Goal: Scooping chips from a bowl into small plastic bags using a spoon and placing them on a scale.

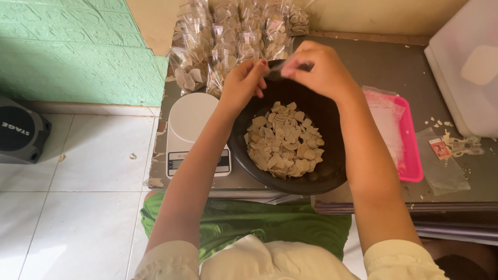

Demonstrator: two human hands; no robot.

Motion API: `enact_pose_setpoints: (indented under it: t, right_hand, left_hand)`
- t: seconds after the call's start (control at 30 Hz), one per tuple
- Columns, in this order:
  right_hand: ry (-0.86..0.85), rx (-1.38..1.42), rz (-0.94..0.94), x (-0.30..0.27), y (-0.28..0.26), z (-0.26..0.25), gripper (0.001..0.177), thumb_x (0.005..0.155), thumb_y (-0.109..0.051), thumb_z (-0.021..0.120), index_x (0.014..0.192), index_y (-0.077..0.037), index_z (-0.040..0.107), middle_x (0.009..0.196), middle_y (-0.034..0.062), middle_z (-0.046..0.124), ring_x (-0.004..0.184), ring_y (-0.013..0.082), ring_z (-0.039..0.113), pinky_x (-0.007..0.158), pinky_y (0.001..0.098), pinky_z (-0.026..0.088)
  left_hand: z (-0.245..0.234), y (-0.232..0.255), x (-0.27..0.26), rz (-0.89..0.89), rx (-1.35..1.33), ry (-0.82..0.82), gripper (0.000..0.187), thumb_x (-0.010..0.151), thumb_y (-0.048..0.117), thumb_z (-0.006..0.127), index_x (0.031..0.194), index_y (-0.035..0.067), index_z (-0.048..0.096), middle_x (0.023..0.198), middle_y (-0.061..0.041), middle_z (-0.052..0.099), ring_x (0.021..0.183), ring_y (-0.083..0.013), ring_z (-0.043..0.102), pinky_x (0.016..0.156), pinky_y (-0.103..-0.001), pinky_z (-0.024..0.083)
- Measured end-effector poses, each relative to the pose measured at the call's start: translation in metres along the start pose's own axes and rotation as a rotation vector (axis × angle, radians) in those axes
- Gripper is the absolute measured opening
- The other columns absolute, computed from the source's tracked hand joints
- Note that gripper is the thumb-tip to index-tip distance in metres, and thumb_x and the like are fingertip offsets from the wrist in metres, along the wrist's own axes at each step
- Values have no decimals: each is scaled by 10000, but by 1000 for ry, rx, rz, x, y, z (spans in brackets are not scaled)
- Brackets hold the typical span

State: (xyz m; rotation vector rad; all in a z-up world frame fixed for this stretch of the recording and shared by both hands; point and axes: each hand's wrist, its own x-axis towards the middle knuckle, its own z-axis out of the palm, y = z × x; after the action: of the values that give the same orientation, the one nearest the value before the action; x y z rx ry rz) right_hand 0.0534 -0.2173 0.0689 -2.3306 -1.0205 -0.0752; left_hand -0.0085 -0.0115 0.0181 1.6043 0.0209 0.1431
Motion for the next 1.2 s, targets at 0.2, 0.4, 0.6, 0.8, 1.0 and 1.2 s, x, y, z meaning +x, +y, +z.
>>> enact_pose_setpoints:
  t: [0.2,0.4,0.6,0.8,1.0,1.2]
  right_hand:
    - [105,535,252,1,30,4,285,891,-384,844,849,-195,635,642,-140,449,602,10,345,590,184,262]
    - [-15,676,284,7,21,15,263,850,-396,832,821,-190,672,586,-121,454,494,23,291,470,190,216]
    - [35,672,116,13,28,34,248,857,-263,900,886,-100,715,559,-97,462,475,-36,371,418,121,252]
    - [230,200,137,5,27,1,384,1152,-372,343,1009,-189,649,775,-33,489,740,137,508,769,348,504]
    - [1075,137,-164,7,71,-12,513,1126,-307,348,785,-45,628,693,68,597,658,192,579,715,350,475]
    - [1356,1109,135,1,34,-32,599,771,-668,526,702,-73,496,510,102,457,335,183,371,327,349,394]
  left_hand:
    - [-9,-25,8,342,-39,-82,630,906,694,508,1246,183,650,1132,10,603,949,-109,556,855,-274,474]
    - [-5,-13,3,250,-78,-276,343,902,121,779,1225,92,666,1155,-53,756,1023,-151,753,964,-277,635]
    - [-5,-23,9,190,-114,-183,219,943,126,736,1149,57,760,993,-134,789,896,-169,776,820,-268,611]
    - [-4,-7,1,93,-3,-173,104,920,180,755,923,77,762,831,-30,775,789,-93,732,827,-235,622]
    - [-2,-15,7,65,228,-276,82,924,193,768,948,116,755,841,-4,806,707,-48,747,791,-221,633]
    - [-2,-4,0,-14,262,-324,117,930,218,744,906,106,769,787,-25,786,665,-88,743,777,-246,612]
